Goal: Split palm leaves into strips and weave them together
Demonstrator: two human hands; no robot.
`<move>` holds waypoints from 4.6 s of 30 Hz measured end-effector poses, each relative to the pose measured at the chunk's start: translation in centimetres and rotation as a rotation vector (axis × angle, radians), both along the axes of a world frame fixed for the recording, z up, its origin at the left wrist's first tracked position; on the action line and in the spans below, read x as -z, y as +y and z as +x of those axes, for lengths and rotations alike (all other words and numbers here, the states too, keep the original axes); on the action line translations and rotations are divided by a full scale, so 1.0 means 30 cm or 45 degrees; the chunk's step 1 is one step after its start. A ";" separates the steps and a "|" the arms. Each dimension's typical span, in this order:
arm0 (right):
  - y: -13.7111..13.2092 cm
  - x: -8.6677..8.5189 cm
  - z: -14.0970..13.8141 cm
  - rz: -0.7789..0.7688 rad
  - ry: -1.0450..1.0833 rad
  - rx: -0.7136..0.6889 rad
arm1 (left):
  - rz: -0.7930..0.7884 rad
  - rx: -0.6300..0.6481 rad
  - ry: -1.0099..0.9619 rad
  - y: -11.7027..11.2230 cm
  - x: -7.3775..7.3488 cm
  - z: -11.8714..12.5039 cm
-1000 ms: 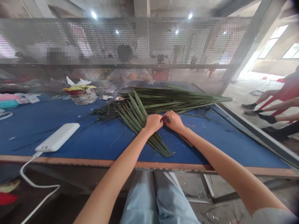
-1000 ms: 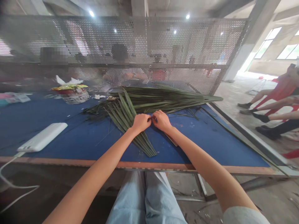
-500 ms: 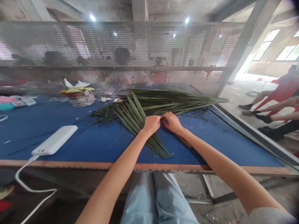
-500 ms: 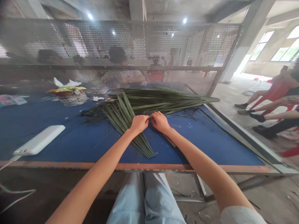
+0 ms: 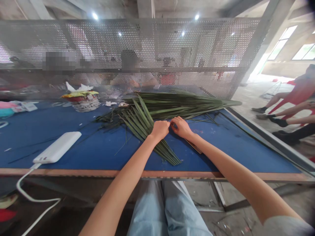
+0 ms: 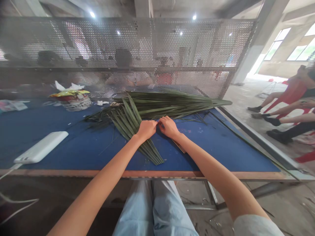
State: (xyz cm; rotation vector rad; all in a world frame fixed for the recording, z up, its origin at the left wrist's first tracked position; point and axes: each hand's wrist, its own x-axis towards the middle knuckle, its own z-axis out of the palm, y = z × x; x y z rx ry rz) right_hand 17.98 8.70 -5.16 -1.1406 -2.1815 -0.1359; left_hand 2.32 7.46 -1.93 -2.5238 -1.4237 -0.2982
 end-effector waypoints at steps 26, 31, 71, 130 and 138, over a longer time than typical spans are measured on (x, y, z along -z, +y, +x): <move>-0.007 -0.004 -0.003 0.041 -0.018 0.007 | -0.030 -0.058 -0.209 0.006 0.019 -0.006; -0.010 -0.004 -0.005 0.047 -0.022 0.036 | -0.025 -0.049 -0.203 0.006 0.020 -0.005; -0.014 -0.008 -0.001 -0.013 0.050 0.001 | -0.053 -0.077 -0.203 -0.002 0.010 -0.008; -0.012 -0.039 0.082 0.089 0.120 0.009 | -1.033 0.086 -1.411 0.071 -0.039 -0.122; -0.018 -0.052 0.073 0.257 0.035 0.053 | -1.240 0.175 -1.378 0.086 -0.035 -0.130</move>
